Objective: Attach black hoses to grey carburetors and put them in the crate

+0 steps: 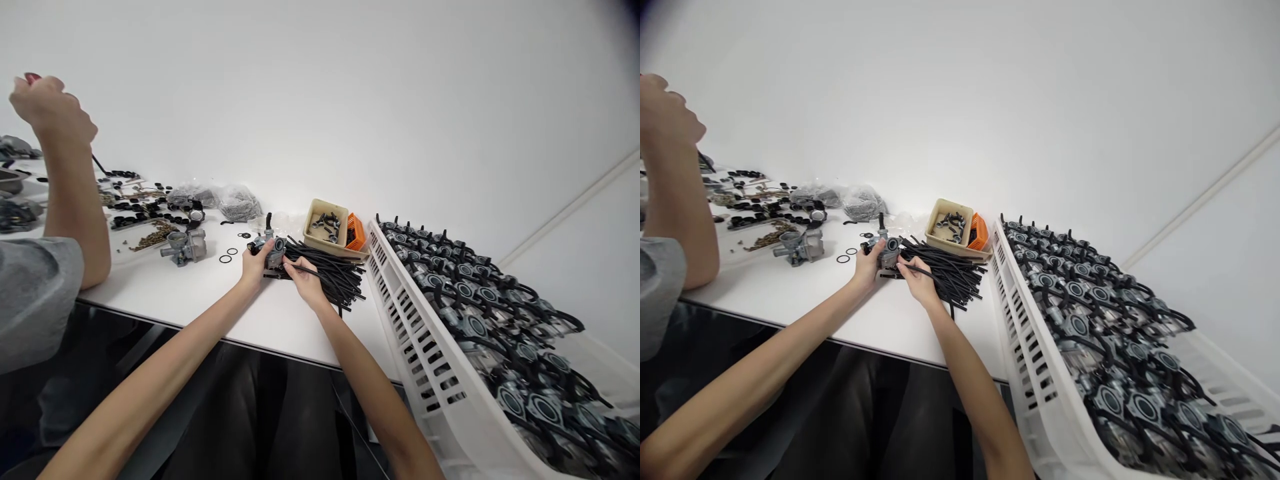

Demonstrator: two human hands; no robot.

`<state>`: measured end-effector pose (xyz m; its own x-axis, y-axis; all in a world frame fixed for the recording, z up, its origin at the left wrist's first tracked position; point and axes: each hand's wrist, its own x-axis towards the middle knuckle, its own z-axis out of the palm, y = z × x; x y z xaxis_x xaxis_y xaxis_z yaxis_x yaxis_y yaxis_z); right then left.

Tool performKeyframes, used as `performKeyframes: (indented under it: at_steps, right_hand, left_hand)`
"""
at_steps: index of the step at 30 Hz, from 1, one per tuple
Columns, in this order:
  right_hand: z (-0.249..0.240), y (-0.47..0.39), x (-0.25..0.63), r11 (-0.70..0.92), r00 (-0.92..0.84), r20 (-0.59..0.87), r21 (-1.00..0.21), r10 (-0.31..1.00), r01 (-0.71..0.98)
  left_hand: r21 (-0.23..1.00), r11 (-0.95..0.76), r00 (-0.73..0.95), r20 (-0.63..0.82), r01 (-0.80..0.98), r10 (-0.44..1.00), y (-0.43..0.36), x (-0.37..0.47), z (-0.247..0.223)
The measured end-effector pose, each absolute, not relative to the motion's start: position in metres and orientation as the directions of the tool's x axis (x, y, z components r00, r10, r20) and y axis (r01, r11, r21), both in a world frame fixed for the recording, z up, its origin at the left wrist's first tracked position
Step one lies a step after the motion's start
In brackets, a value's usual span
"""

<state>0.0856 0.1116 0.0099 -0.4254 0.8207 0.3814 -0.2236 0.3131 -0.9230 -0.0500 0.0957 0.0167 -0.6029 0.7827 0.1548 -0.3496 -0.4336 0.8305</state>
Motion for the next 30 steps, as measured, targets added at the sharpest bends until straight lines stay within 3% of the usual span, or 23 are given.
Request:
performKeyframes:
  at_steps: [7, 13, 30]
  right_hand:
    - [0.016, 0.105, 0.082, 0.338, -0.486, 0.381, -0.924, 0.787, -0.178]
    - [0.013, 0.113, 0.081, 0.342, -0.406, 0.395, -0.918, 0.824, -0.198]
    - [0.014, 0.109, 0.079, 0.363, -0.498, 0.414, -0.910, 0.762, -0.201]
  left_hand:
    - [0.781, -0.456, -0.644, 0.092, -0.426, 0.759, 0.097, -0.051, 0.015]
    - [0.807, -0.485, -0.652, 0.172, -0.337, 0.738, 0.096, -0.049, 0.017]
    - [0.828, -0.493, -0.697, 0.186, -0.269, 0.693, 0.093, -0.047, 0.018]
